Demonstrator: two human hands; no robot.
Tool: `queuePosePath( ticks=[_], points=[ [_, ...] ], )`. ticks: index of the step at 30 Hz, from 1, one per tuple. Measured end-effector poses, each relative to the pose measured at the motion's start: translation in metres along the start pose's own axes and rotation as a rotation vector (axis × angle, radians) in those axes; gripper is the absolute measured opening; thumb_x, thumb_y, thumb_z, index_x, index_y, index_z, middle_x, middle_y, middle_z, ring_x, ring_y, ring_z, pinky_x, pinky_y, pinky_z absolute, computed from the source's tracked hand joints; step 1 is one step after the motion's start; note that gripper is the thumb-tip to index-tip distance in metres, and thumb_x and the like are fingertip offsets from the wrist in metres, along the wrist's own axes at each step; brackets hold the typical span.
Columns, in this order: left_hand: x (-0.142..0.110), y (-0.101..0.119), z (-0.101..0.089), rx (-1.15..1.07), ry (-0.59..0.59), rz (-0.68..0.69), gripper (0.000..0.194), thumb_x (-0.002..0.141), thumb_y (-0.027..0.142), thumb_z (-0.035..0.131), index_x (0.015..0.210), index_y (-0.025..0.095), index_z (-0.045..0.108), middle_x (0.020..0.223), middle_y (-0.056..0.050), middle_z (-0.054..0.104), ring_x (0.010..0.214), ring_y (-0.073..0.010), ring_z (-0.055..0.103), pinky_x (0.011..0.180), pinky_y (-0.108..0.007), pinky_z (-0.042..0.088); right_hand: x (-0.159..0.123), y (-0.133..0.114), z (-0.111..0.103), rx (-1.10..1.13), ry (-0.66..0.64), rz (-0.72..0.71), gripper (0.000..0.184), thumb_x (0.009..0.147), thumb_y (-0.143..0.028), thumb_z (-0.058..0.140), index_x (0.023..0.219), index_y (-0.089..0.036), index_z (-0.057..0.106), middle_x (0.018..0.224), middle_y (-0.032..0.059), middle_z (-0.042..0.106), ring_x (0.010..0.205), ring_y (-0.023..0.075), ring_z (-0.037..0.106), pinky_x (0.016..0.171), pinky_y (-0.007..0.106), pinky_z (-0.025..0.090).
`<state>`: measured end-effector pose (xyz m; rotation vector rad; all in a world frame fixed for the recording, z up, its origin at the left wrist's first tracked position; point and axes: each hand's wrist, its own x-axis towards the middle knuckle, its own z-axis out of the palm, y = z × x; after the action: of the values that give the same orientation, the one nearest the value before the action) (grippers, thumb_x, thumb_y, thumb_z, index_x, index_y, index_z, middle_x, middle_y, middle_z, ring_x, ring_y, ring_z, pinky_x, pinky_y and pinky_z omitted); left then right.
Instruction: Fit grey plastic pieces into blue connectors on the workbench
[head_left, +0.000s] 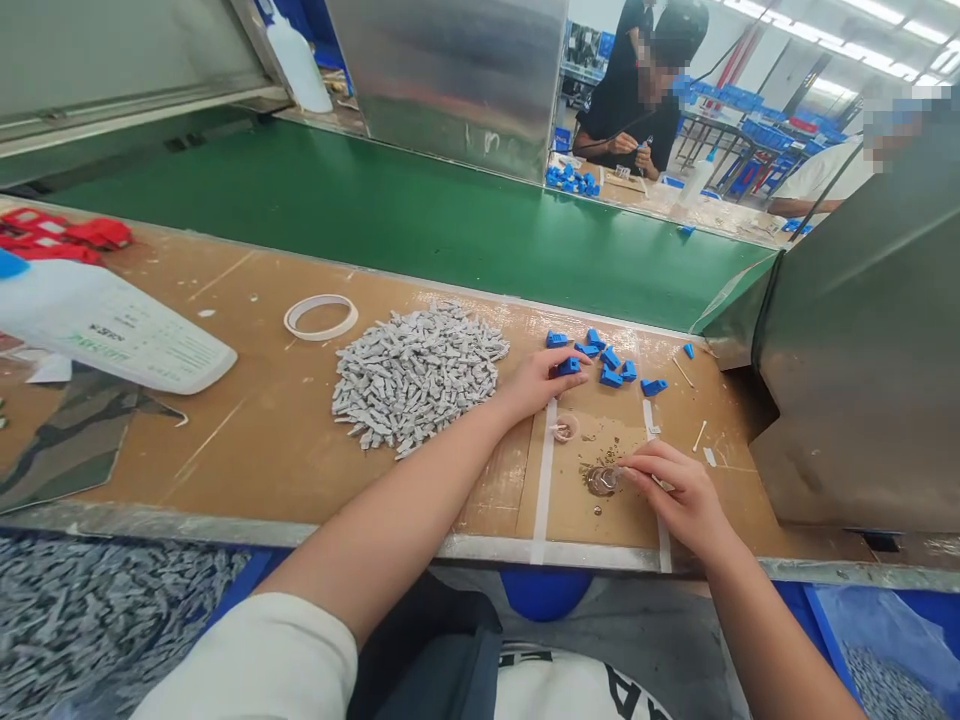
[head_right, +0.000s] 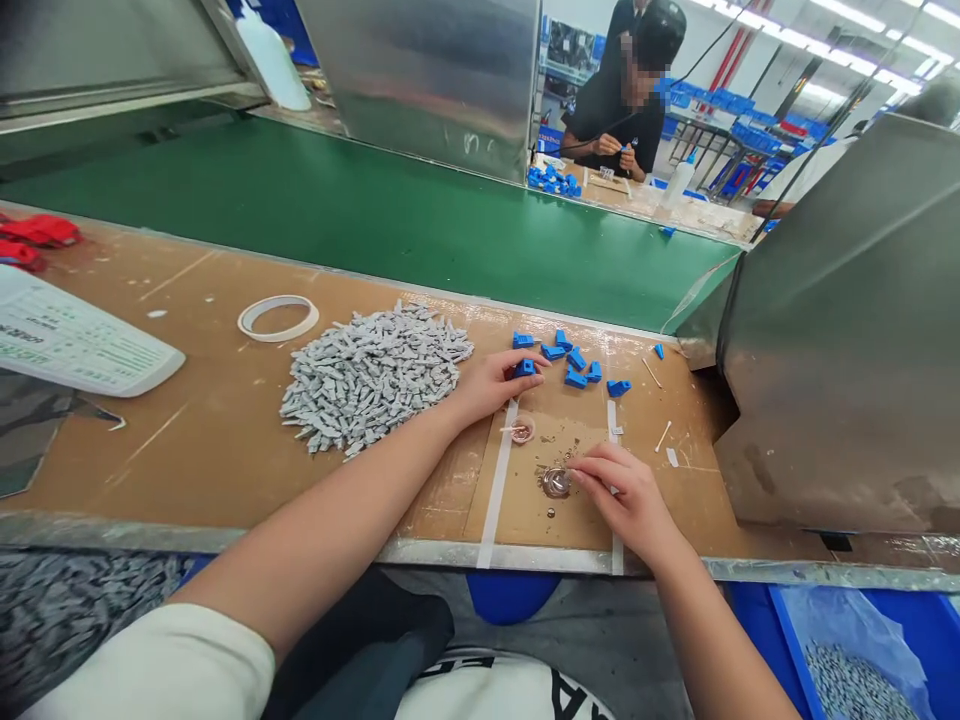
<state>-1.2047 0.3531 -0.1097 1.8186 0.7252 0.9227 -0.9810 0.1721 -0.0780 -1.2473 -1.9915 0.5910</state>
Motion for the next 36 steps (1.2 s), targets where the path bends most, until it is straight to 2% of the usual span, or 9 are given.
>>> queuePosePath(
  ticks=[3,6,10,13,16,19,22,30,36],
  points=[
    [-0.001,0.000,0.002,-0.041,-0.048,-0.066,0.042,0.090,0.057,0.067,0.115,0.024,0.071,0.085,0.001,0.066,0.063,-0.0135,0.051,0.062,-0.027,0.040,-0.002,0.001,0.000,-0.007,-0.009,0.005,0.018,0.103,-0.019,0.061,0.110,-0.027,0.076,0.096,0.0039,0.070,0.085,0.0175,0.066,0.074,0.028,0.051],
    [-0.001,0.003,0.001,-0.008,-0.089,-0.064,0.041,0.091,0.058,0.065,0.110,0.022,0.070,0.077,0.002,0.060,0.064,-0.0141,0.051,0.063,-0.027,0.039,-0.004,0.003,-0.001,0.034,0.074,0.048,0.016,0.101,-0.022,0.064,0.106,-0.027,0.078,0.095,0.0037,0.072,0.086,0.0188,0.066,0.074,0.029,0.052],
    [-0.001,0.007,0.002,0.148,-0.069,-0.062,0.035,0.094,0.054,0.061,0.096,0.020,0.065,0.084,0.000,0.061,0.080,-0.0183,0.056,0.074,-0.029,0.042,0.004,0.010,-0.004,0.197,0.302,0.214,0.011,0.096,-0.032,0.071,0.093,-0.024,0.078,0.082,0.0033,0.070,0.074,0.0193,0.064,0.066,0.030,0.051],
    [-0.003,0.006,0.003,0.180,-0.056,-0.105,0.028,0.098,0.048,0.054,0.103,0.021,0.058,0.093,-0.002,0.062,0.090,-0.0209,0.058,0.082,-0.032,0.045,0.027,0.018,-0.008,0.357,0.393,0.290,0.018,0.093,-0.038,0.073,0.094,-0.021,0.078,0.070,0.0025,0.065,0.062,0.0172,0.057,0.059,0.030,0.049],
    [-0.003,0.002,0.002,0.148,-0.081,-0.015,0.025,0.102,0.040,0.046,0.113,0.021,0.057,0.111,-0.006,0.062,0.105,-0.0223,0.059,0.094,-0.035,0.046,0.059,0.026,-0.010,0.447,0.437,0.276,0.025,0.091,-0.043,0.075,0.095,-0.019,0.078,0.073,0.0046,0.067,0.061,0.0166,0.056,0.056,0.030,0.049],
    [-0.001,-0.002,-0.002,0.155,-0.085,0.065,0.023,0.097,0.040,0.058,0.110,0.021,0.063,0.116,-0.007,0.063,0.105,-0.0215,0.059,0.094,-0.033,0.046,0.086,0.032,-0.008,0.452,0.468,0.243,0.029,0.088,-0.047,0.076,0.094,-0.018,0.077,0.072,0.0037,0.067,0.057,0.0144,0.052,0.052,0.028,0.045],
    [0.001,-0.005,-0.003,0.178,-0.077,0.047,0.023,0.088,0.040,0.072,0.098,0.020,0.065,0.103,-0.003,0.065,0.092,-0.0190,0.059,0.081,-0.029,0.045,0.098,0.035,0.002,0.458,0.489,0.216,0.031,0.087,-0.049,0.076,0.091,-0.019,0.077,0.069,0.0024,0.066,0.052,0.0125,0.048,0.048,0.026,0.041],
    [0.003,0.000,0.002,0.318,-0.184,-0.075,0.026,0.090,0.046,0.068,0.092,0.020,0.064,0.077,0.003,0.063,0.071,-0.0159,0.054,0.063,-0.026,0.035,0.096,0.035,0.026,0.303,0.456,0.097,0.020,0.094,-0.042,0.072,0.088,-0.023,0.079,0.091,0.0061,0.071,0.087,0.0217,0.064,0.075,0.034,0.052],
    [0.005,0.005,0.005,0.430,-0.213,-0.057,0.033,0.091,0.051,0.064,0.079,0.020,0.062,0.071,0.002,0.062,0.066,-0.0163,0.054,0.059,-0.027,0.028,0.097,0.040,0.032,0.230,0.436,0.079,0.019,0.096,-0.040,0.069,0.093,-0.025,0.080,0.088,0.0058,0.068,0.085,0.0221,0.062,0.074,0.035,0.050]
  ],
)
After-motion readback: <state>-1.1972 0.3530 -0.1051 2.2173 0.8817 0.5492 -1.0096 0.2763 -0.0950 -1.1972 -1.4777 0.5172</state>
